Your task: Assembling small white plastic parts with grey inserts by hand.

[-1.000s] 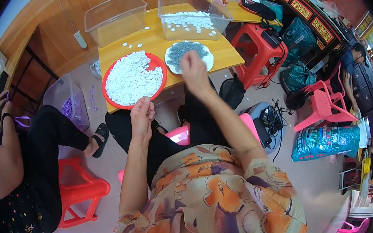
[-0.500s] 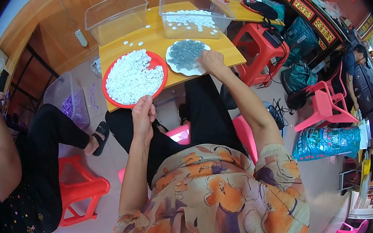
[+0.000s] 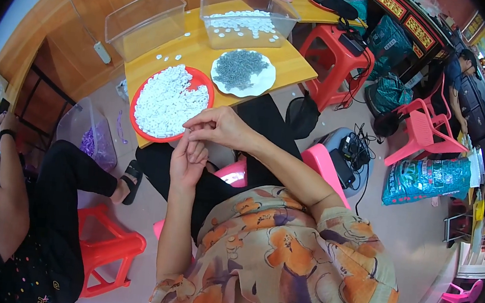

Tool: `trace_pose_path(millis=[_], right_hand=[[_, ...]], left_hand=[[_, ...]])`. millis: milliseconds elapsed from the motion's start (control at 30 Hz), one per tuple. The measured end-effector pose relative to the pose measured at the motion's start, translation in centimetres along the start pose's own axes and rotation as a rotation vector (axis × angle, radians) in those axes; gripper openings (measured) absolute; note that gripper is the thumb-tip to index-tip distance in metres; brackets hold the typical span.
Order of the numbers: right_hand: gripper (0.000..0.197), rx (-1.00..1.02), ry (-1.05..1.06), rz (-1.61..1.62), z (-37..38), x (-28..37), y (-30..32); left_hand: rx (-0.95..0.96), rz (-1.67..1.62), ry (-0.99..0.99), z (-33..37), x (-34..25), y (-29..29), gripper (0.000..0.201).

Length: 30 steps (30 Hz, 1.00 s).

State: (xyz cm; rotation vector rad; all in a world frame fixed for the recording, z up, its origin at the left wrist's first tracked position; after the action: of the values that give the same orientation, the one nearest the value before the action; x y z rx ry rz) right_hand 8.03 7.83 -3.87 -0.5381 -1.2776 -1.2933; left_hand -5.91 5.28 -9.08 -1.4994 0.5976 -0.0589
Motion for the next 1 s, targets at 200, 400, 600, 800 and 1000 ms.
trace_pose_path(millis=[200,400,600,800,1000], right_hand=[[0.014,-0.059,0.114,0.008,0.4,-0.1,-0.8],[0.008,-0.164,-0.191,0.507,-0.1,0.3,-1.8],[0.011,-0.247,-0.253,0.428,-1.7,0.2,-0.8],[0.017,-0.277,-0.027,0.076,-2.3,-0.8,-0.3],[0.017,-0.258,-0.082,0.172,-2.8,0.1,-0.5]], left_hand=[[0.091,-0.081,-0.031,-0.1,-0.2,-0.1,0.02],[0.001,0.162,-0.096,-0.1,-0.1,-0.7,0.023],[-0.099,0.402,-0.187,0.2,-0.2,-0.9,0.024],[-0.072,0.705,-0.361,-0.2,0.2,-2.3,0.035],[-0.043,0.824,-0.43,-0.4,0.4,-2.5,0.039]])
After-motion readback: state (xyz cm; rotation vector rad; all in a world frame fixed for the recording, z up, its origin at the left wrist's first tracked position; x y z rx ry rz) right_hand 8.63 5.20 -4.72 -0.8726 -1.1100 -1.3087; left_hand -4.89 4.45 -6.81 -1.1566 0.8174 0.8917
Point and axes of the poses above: each hand's wrist, its own z-axis towards the middle knuckle, its own y-axis out of the back of the hand, x = y × z, the point moved 1 cm from there along z, towards the middle knuckle, and after that the axes turned 3 degrees about -y, right-handed, at the moved point
